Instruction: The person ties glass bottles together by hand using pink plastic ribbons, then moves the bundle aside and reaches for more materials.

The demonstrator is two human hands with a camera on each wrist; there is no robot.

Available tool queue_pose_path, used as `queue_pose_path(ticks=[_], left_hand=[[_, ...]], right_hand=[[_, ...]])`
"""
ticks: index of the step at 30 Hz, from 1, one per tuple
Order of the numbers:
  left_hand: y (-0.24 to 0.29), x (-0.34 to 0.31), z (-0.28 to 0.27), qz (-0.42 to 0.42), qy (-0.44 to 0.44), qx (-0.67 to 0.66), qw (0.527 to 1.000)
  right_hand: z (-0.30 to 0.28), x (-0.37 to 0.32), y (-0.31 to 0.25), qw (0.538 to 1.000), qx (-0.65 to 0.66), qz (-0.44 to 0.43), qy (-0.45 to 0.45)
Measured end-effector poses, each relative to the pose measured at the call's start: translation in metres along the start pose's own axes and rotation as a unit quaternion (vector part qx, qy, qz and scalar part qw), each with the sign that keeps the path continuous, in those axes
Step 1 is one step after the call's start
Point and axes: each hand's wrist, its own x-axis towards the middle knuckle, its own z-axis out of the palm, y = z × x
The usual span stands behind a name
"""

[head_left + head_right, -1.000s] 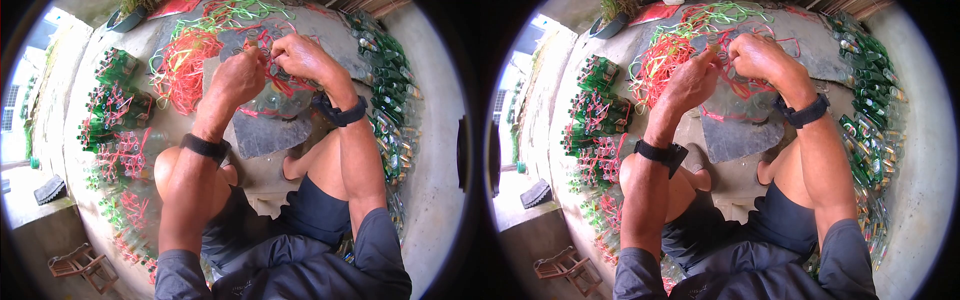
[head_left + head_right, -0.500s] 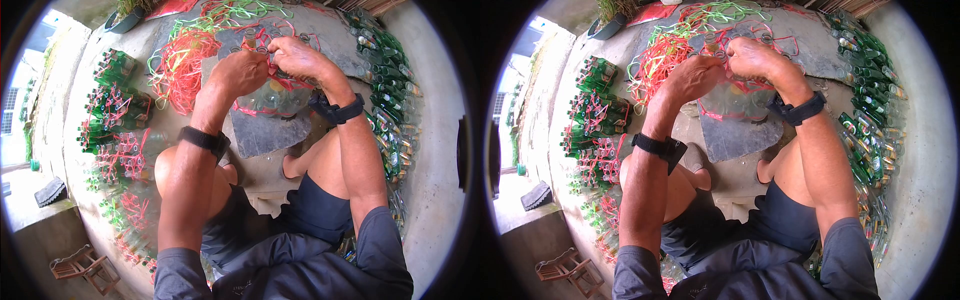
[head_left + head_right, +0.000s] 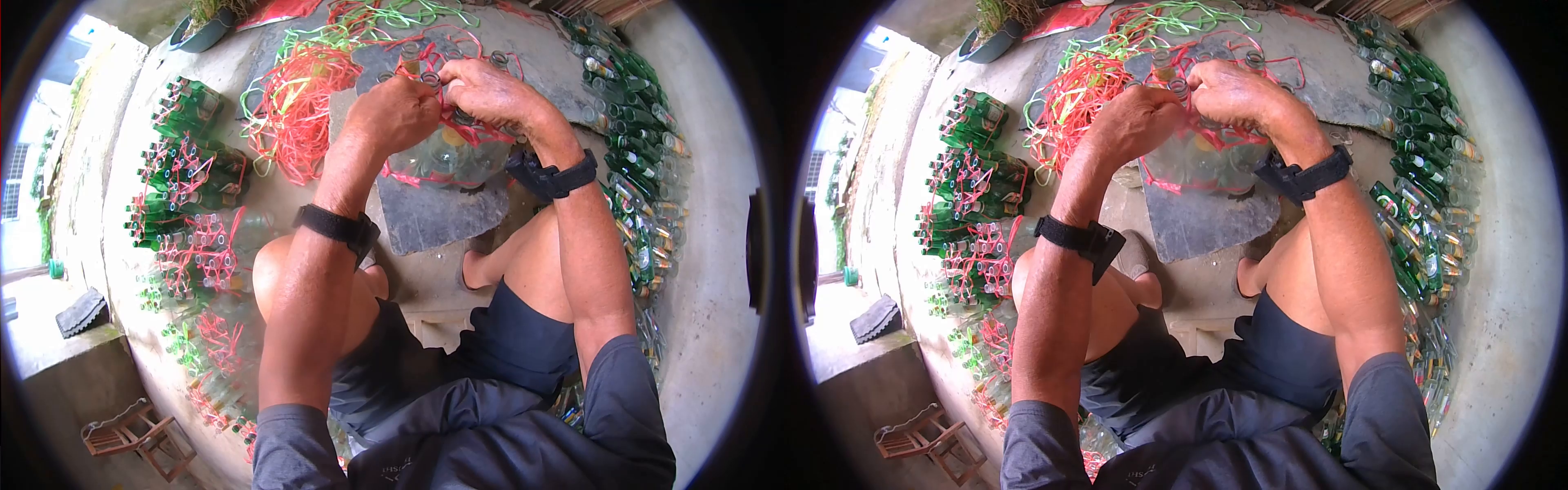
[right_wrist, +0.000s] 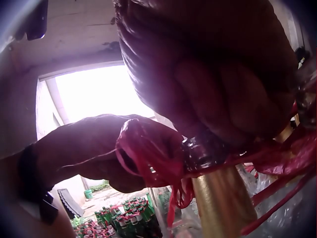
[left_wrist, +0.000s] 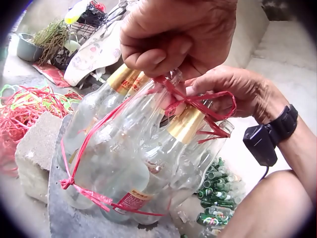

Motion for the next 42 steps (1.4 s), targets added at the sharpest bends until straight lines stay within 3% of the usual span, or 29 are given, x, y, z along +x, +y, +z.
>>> queue_pose_path(ticks=[4, 7, 10, 13, 16, 22, 25, 34, 37, 39, 42], left_hand=[[-0.007, 0.004, 0.004, 0.004, 0.008, -0.020, 1.000], [-0.008, 0.005, 0.001, 0.011, 0.011, -0.030, 0.999], [-0.003, 0.002, -0.003, -0.012, -0.019, -0.022, 0.999], [0.001, 0.001, -0.003, -0.014, 0.013, -0.004, 1.000], [-0.002, 0.003, -0.005, 0.012, -0.004, 0.002, 1.000], [-0.007, 0.005, -0.010, -0.002, -0.064, -0.072, 0.995], [-0.007, 0.006, -0.007, -0.013, -0.056, -0.071, 0.996], [-0.004, 0.000, -0.011, -0.021, -0.029, -0.084, 0.996], [-0.006, -0.003, -0.009, -0.001, 0.015, -0.072, 0.997], [-0.009, -0.007, -0.010, 0.023, 0.065, -0.089, 0.994], [-0.008, -0.013, -0.017, 0.002, 0.053, -0.170, 0.984]], right_hand=[[0.002, 0.001, 0.002, 0.999, 0.038, -0.004, 0.026], [0.001, 0.005, 0.007, 1.000, 0.001, -0.010, -0.008], [0.005, 0.007, 0.009, 0.998, 0.025, -0.042, 0.036], [0.004, 0.005, 0.009, 0.999, 0.018, -0.029, 0.021], [0.007, 0.006, 0.012, 0.995, 0.054, -0.069, 0.042], [0.001, 0.003, 0.006, 0.998, 0.056, -0.029, -0.020], [-0.001, 0.003, 0.005, 0.999, 0.030, -0.002, -0.031], [-0.001, 0.004, 0.007, 0.999, 0.007, -0.030, -0.022], [0.002, 0.006, 0.010, 0.999, 0.012, 0.024, -0.024], [0.007, 0.007, 0.017, 0.998, 0.058, -0.025, 0.023], [0.006, 0.010, 0.020, 0.999, 0.046, -0.028, 0.009]])
